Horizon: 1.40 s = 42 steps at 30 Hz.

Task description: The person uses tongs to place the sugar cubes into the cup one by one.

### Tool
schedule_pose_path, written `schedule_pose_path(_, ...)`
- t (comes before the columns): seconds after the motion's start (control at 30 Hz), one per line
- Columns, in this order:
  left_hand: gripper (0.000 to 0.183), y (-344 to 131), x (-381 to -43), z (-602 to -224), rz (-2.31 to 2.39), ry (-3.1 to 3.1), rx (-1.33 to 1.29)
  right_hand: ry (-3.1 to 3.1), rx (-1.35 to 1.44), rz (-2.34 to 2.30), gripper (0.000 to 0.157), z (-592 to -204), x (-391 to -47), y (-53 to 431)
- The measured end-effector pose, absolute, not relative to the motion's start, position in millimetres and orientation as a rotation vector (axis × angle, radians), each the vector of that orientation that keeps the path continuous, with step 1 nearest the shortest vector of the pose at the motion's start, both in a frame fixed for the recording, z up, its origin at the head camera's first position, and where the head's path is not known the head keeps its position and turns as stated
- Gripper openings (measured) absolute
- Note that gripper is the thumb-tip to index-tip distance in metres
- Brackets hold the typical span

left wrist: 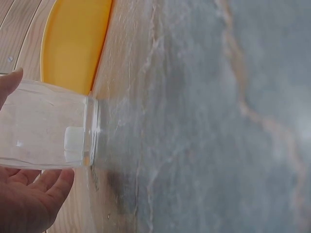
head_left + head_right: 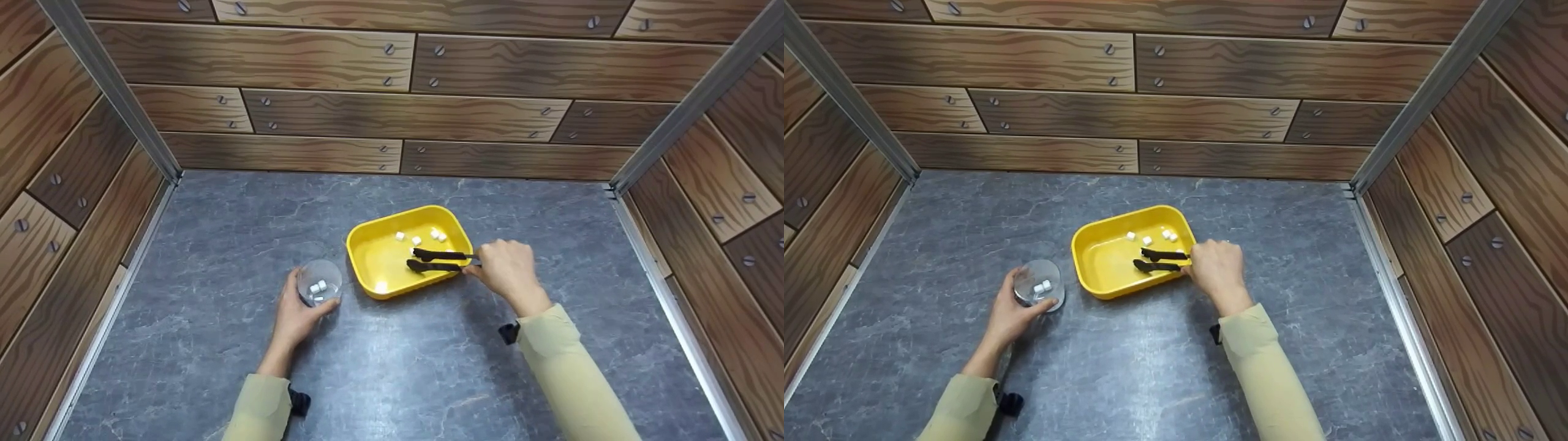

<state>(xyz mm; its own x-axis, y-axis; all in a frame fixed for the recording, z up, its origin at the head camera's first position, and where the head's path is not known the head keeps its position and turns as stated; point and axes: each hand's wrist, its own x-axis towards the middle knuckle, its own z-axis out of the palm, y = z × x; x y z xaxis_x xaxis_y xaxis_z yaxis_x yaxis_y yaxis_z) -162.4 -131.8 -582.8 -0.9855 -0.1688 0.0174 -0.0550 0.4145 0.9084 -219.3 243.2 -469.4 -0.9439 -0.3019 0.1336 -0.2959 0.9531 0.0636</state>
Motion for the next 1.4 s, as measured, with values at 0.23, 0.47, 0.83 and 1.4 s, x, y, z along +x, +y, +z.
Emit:
schedule_pose_path(0.23,0.103,-131.3,-162.6,-583.0,-1.638,-2.546,0.205,-2.968,0.453,-0.080,0.043,-469.2,-219.9,242.9)
schedule_pose_path(0.47,0.104,-131.1,-162.8,-582.1,-1.644,-2.545,0.196,-3.000,0.444,-0.074,0.044,-468.9,-221.1,243.3)
schedule_pose_path(0.83,0.102,-130.9,-162.9,-583.1,-1.631,-2.531,0.169,-3.003,0.428,-0.047,0.043,-471.8,-220.4,245.3)
schedule_pose_path(1.4,0.099,-131.3,-162.8,-583.5,-1.620,-2.534,0.189,-2.993,0.395,0.047,0.038,-477.5,-214.1,247.4)
